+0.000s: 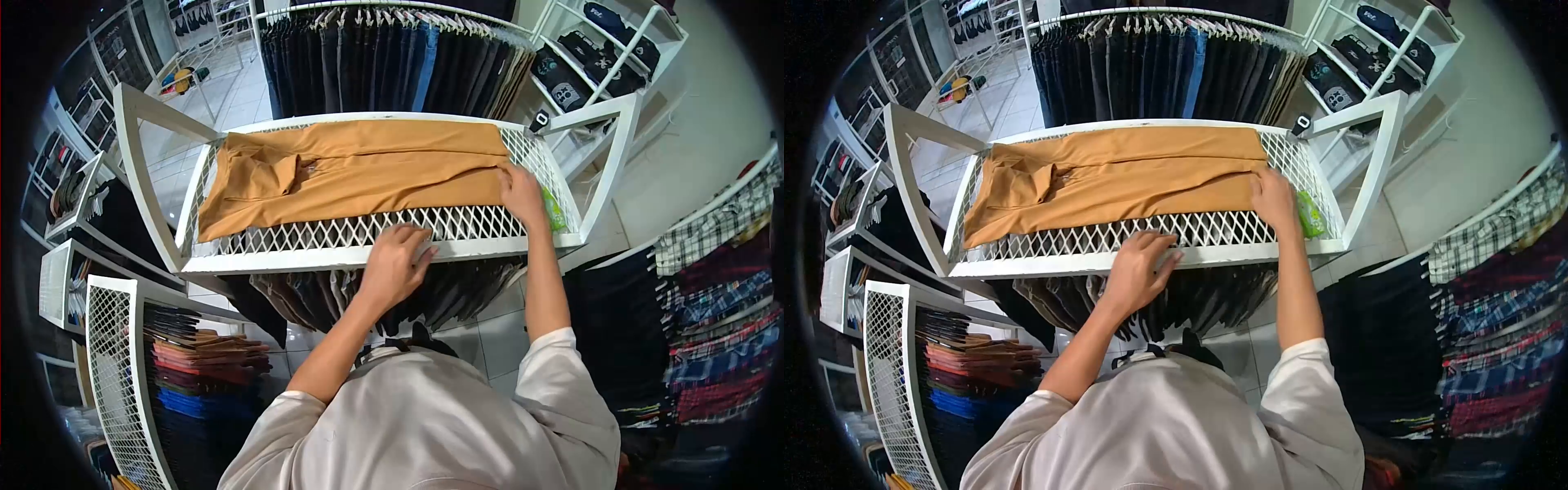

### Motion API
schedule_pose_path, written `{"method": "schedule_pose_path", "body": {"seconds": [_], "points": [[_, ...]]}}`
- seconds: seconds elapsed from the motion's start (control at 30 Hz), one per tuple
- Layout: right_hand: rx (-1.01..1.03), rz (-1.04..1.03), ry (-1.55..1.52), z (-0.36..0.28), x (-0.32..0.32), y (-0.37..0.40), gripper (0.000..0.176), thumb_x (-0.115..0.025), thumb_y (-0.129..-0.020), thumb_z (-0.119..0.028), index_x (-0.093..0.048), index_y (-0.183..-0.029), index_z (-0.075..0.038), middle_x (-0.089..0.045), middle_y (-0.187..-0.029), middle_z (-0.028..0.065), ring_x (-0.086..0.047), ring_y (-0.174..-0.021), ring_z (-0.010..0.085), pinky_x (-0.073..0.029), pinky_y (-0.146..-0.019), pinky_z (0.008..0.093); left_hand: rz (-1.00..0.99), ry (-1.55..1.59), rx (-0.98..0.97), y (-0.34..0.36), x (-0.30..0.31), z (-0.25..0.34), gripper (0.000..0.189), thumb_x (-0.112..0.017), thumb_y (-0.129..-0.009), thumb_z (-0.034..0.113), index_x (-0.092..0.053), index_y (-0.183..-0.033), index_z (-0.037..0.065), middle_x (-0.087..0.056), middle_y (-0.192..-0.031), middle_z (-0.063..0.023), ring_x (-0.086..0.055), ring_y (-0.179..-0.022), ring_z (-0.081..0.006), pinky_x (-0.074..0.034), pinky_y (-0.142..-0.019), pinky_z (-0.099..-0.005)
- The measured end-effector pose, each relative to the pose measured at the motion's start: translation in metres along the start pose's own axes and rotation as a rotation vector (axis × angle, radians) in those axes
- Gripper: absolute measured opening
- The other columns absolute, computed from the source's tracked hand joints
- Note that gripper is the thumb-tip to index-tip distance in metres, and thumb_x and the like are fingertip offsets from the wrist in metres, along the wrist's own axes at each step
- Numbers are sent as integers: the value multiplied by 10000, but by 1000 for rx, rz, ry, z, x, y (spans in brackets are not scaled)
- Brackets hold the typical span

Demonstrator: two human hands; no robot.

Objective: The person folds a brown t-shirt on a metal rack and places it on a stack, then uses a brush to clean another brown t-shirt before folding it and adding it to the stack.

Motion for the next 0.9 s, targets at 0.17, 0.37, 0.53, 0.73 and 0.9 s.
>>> {"method": "schedule_pose_path", "body": {"seconds": [0.17,0.37,0.53,0.73,0.9], "points": [[59,-34,-161,51,-25,-92,247,-654,-920,-151,-711,-1112,-7,-734,-992,205,-711,-910,380,-562,-807,435,-97,-43,-39,-56,-87,24,257,-750,-852,181,-715,-1038,8,-691,-968,-168,-638,-946,-343,-520,-863,-431],[197,-182,35,86,-59,-164,298,-683,-886,-203,-710,-1136,-42,-694,-1046,200,-642,-1105,359,-507,-962,443,-112,-135,-55,-117,-169,28,257,-751,-837,205,-698,-1023,36,-668,-962,-150,-626,-962,-331,-515,-854,-425],[225,-288,137,104,-81,-192,263,-627,-891,-227,-714,-1069,-55,-687,-1135,205,-649,-1096,388,-521,-940,463,-58,-298,-21,-134,-201,21,206,-710,-866,238,-700,-998,79,-631,-878,-123,-622,-907,-313,-511,-776,-412],[175,-438,149,75,-58,-216,251,-704,-847,-255,-679,-977,-41,-724,-903,169,-694,-880,328,-541,-793,417,110,52,245,-143,-162,21,134,-650,-949,198,-657,-1012,80,-675,-900,-142,-656,-789,-338,-510,-682,-398],[98,-778,-699,-7,-42,-252,204,-577,-919,-185,-686,-1062,-89,-665,-890,-4,-628,-746,108,-506,-678,264,576,580,452,-113,-59,-17,142,-574,-1029,157,-552,-991,22,-593,-856,-27,-570,-771,-113,-471,-690,-304]]}}
Point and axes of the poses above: each hand's wrist, its own y-axis away from the middle knuckle, its own x-axis out of the back of the hand, z = x × y, the point moved 3 cm from there along -y, towards the middle knuckle
